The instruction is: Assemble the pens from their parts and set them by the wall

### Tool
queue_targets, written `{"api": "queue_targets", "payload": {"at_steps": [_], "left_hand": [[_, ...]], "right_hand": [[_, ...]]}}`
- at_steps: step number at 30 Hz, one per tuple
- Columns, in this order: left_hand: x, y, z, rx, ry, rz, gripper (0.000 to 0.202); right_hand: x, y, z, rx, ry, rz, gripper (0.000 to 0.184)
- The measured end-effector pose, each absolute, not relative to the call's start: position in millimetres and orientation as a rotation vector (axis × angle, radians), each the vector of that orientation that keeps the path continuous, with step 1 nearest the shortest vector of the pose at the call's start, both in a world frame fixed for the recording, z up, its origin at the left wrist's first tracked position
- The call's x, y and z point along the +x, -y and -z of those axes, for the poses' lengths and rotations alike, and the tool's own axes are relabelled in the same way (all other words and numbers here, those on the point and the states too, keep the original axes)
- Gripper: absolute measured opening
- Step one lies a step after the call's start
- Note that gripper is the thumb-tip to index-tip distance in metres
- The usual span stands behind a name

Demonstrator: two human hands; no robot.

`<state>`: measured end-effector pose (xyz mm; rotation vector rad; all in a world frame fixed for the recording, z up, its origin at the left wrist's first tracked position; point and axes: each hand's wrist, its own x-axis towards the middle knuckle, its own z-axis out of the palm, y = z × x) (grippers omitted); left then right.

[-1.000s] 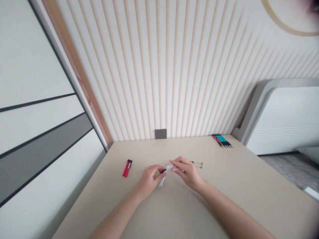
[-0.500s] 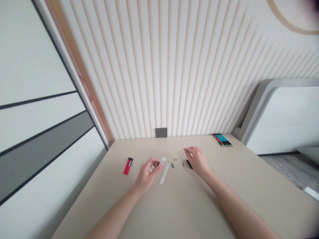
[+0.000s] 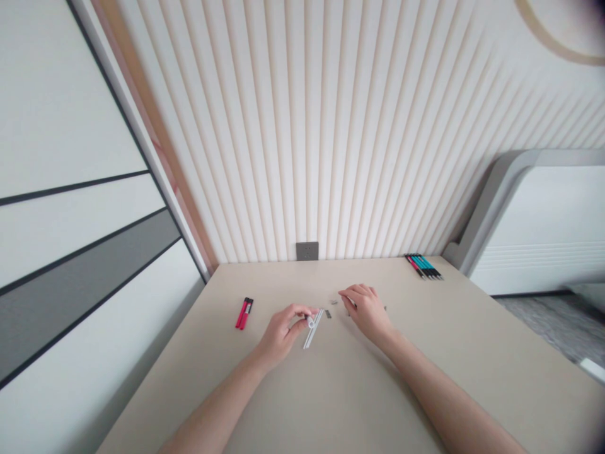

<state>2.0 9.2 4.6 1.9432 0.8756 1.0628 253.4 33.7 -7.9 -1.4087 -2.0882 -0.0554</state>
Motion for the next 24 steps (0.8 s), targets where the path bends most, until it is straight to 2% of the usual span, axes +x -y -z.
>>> {"api": "queue_targets", "payload": {"at_steps": [18,24], "left_hand": [[2,-19,-1,2.164,-1.309,-1.180,0.009],[0,-21,-2,2.157,-1.316,-1.249,0.009]], "right_hand": [[259,-33,6,-1.626,2.145,0.043,0.022],[250,-26,3,-1.257,2.340,-0.017,0.020]]}}
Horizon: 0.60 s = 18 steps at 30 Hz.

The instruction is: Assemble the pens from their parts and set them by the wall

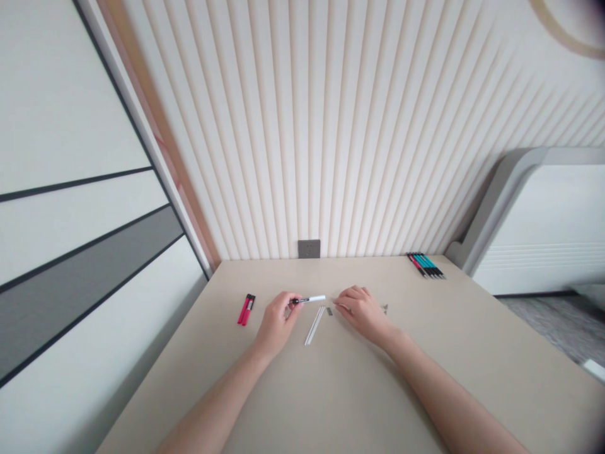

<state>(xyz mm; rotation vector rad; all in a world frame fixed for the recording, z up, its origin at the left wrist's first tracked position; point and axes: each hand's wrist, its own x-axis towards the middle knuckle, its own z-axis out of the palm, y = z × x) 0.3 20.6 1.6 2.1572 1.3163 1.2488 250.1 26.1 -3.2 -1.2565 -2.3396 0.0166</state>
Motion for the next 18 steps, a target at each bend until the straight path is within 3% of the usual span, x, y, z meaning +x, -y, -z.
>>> {"api": "queue_targets", "payload": {"at_steps": [5,18], "left_hand": [[-1,-22,1,2.161,-1.325,-1.258,0.011],[0,-23,4,2.177,-1.293,-1.200,0.009]], "right_hand": [[226,-11,5,-0.960,2.505,-0.072,0.022],[212,-9,20,-0.815,2.581,0.056,0.021]]}}
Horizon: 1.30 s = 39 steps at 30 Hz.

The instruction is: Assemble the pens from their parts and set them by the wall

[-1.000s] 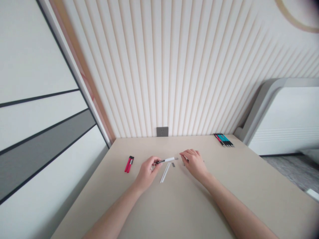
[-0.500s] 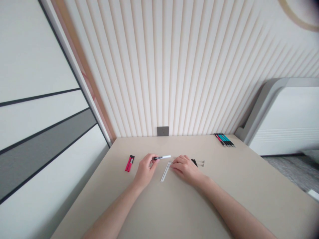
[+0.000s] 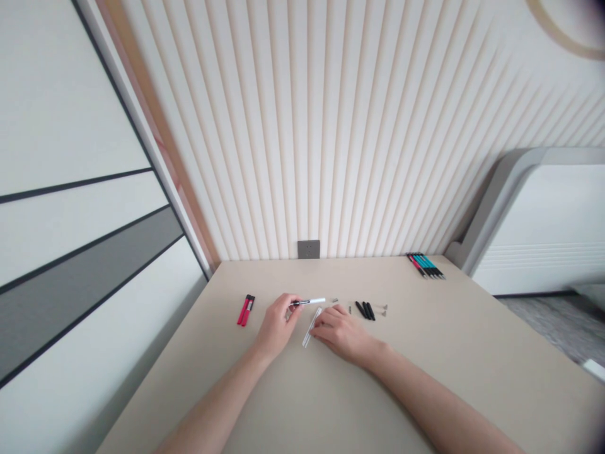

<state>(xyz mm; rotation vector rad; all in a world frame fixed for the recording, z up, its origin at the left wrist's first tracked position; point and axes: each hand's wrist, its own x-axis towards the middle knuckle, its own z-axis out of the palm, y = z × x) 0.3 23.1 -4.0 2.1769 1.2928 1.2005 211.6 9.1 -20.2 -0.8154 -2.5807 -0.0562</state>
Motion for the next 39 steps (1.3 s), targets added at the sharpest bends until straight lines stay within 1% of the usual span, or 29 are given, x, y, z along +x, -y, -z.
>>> {"api": "queue_targets", "payload": {"at_steps": [11,21,25,27,29,33,39], "left_hand": [[1,-23,8,2.201,-1.285,-1.171,0.011],[1,-23,6,2.198,-1.237,-1.135,0.009],[0,-24,6,2.215,-1.213,-1.126,0.009],[0,-24,5,2.213,-1.199,-1.139,0.009],[-1,-24,3,2.199,-1.186,-1.165,0.009],[-1,-24,1,2.141,-1.217,-1.193,0.007],[-3,-26,3,2.063,-1.283,-1.187,0.008]], "right_hand": [[204,-4,13,-0.540,2.674,0.143,0.020],[196,2,7,-0.470,2.723,0.242,0.024],[200,3,4,-0.449,2.652,0.182,0.022],[209,1,0,-0.520,2.586,0.117,0.020],[224,-2,-4,-0.692,2.480,0.067,0.019],[257,-9,-6,-0.986,2.265,0.011,0.026],[272,-16,0,-1.073,2.225,-0.060,0.029]]}}
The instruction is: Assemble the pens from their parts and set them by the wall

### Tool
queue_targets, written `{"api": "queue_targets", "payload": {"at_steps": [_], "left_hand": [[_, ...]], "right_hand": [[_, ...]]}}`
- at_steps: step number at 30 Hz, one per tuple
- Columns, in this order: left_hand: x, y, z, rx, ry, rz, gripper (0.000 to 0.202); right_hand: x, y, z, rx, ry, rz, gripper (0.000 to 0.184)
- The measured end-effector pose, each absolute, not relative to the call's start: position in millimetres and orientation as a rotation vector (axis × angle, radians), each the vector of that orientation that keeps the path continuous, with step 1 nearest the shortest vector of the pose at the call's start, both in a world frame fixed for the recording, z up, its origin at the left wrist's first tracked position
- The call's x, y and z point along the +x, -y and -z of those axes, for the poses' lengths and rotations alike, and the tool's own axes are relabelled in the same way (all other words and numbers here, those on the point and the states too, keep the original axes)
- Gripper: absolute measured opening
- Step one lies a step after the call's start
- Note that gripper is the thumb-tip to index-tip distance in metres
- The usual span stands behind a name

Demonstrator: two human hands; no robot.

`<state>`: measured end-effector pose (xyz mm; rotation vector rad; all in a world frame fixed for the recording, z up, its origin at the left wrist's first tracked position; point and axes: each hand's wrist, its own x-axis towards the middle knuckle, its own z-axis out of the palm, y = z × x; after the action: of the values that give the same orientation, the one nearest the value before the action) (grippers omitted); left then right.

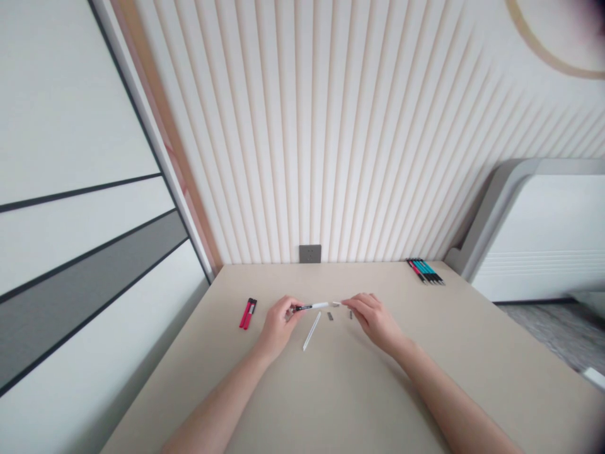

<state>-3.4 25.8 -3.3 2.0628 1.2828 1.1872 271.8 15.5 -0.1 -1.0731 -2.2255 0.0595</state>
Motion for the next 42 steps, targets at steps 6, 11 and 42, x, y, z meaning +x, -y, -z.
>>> {"api": "queue_targets", "payload": {"at_steps": [6,11,42], "left_hand": [[-2,-24,3,2.077,-1.245,-1.163,0.006],[2,-21,2,2.134,-1.165,-1.098,0.006],[-10,-26,5,2.227,-1.009,-1.165,0.003]], "right_hand": [[265,-14,-1,-1.059,2.236,-0.058,0.028],[257,-12,2,-1.016,2.237,-0.090,0.025],[263,-8,3,-0.993,2.303,-0.131,0.024]]}}
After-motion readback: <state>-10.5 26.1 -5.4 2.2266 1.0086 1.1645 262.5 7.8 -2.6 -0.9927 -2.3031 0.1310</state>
